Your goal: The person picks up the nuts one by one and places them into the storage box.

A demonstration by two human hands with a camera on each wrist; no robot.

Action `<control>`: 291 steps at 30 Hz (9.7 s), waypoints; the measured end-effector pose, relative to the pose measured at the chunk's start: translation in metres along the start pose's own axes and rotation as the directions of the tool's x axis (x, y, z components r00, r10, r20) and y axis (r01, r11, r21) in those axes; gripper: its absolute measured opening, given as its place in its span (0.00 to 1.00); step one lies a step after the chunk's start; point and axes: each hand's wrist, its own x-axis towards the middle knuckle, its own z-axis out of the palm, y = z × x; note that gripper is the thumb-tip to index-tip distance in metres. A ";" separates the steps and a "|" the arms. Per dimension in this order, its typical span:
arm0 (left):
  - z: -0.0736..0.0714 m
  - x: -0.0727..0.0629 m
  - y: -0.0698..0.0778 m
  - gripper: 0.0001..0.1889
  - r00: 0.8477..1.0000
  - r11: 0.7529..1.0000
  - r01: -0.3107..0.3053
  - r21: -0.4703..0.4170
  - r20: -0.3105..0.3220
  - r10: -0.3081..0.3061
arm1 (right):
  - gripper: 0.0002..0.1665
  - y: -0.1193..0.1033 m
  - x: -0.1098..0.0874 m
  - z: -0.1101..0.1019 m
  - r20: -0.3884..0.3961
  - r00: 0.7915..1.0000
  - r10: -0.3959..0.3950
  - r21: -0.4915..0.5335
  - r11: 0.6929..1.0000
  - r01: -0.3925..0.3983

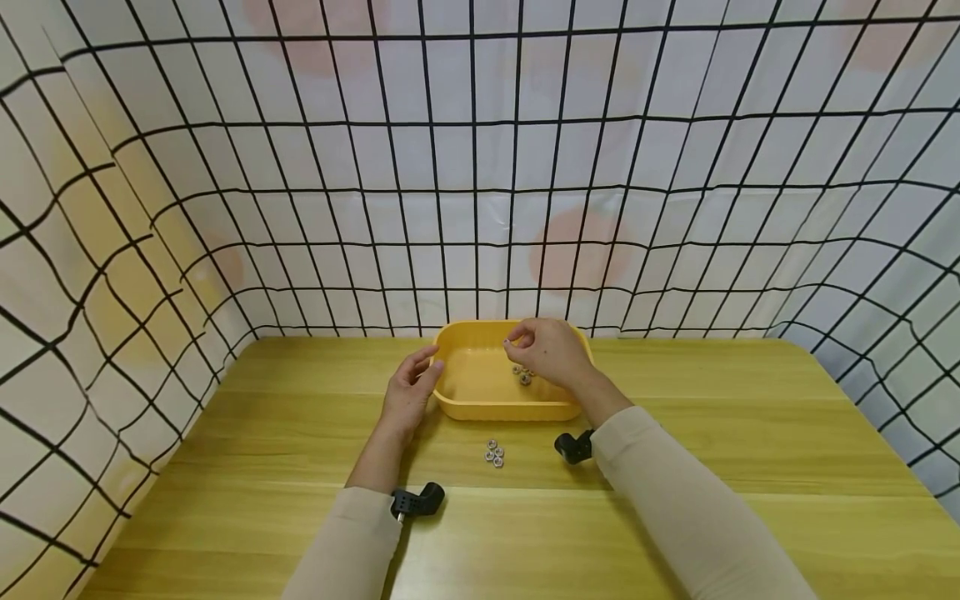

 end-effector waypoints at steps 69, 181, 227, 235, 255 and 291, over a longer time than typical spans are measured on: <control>-0.002 -0.006 -0.001 0.22 1.000 1.000 -0.004 0.011 0.007 0.004 | 0.12 -0.007 -0.107 0.039 0.417 0.906 -0.073 0.303 0.951 -0.063; -0.002 -0.001 -0.001 0.22 1.000 1.000 -0.008 0.022 0.012 0.007 | 0.10 -0.002 -0.028 -0.018 0.106 0.994 -0.017 -0.028 0.999 0.021; -0.001 -0.001 0.002 0.22 1.000 1.000 0.010 0.005 0.003 -0.010 | 0.06 -0.017 0.002 0.020 0.181 0.975 0.129 0.108 0.983 -0.150; -0.001 0.000 0.004 0.22 1.000 1.000 0.000 0.004 0.012 0.000 | 0.09 -0.030 -0.010 0.007 0.157 0.987 0.028 0.147 0.988 -0.052; 0.001 -0.001 0.005 0.23 1.000 1.000 -0.003 0.010 0.023 0.003 | 0.06 -0.050 -0.073 -0.007 0.236 0.971 -0.036 0.222 0.975 -0.017; -0.002 -0.001 0.002 0.23 1.000 0.999 -0.006 0.031 0.015 0.006 | 0.05 -0.031 -0.106 0.049 0.330 0.943 -0.046 -0.028 0.998 0.059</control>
